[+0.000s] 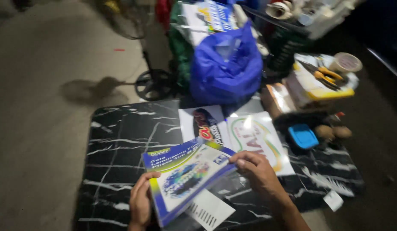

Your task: The person places printed stickers onto a table and covers them with clear laminating sheets. They smooth the sheets over the stickers using their hands and a white plastic squeegee tool to remove air bubbles and ensure adhesion.

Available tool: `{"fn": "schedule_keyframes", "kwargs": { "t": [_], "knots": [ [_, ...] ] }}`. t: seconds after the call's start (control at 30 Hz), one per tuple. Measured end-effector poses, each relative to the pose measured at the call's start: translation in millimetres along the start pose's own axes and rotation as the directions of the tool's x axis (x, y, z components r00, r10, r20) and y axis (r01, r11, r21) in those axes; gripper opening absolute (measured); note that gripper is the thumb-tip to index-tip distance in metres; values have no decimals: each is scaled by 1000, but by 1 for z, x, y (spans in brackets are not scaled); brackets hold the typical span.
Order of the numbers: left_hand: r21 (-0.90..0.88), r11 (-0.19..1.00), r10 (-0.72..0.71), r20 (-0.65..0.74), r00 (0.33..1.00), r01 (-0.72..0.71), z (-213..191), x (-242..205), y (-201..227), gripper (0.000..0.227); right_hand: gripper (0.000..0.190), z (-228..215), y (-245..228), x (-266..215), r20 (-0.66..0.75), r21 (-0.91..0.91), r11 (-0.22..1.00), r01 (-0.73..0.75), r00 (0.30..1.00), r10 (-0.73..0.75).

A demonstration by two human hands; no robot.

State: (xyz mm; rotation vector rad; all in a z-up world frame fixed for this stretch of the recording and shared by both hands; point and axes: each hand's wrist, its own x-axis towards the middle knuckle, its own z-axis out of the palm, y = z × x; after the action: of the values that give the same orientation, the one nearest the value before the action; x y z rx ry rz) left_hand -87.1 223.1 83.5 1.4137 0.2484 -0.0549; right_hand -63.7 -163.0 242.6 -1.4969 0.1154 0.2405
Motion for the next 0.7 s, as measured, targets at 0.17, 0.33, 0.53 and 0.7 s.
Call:
{"fn": "schedule_keyframes", "kwargs": {
  "t": [0.17, 0.33, 0.53, 0.7],
  "knots": [
    [78, 986, 148, -42, 988, -145, -25, -35, 70, 39, 41, 75, -58, 30, 479, 401, 905, -141, 875, -76],
    [762, 648, 265, -237, 935, 10, -80, -23, -11, 46, 39, 123, -39, 76, 528, 384, 900, -207, 849, -30],
    [550, 684, -260, -430, 865, 479, -74, -19, 41, 46, 51, 161, -50, 87, 471, 302, 910, -285, 874, 118],
    [699, 681, 349, -46, 936, -220, -99, -10, 37, 36, 65, 203, -71, 53, 243, -592, 548, 591, 779, -578]
  ]
}}
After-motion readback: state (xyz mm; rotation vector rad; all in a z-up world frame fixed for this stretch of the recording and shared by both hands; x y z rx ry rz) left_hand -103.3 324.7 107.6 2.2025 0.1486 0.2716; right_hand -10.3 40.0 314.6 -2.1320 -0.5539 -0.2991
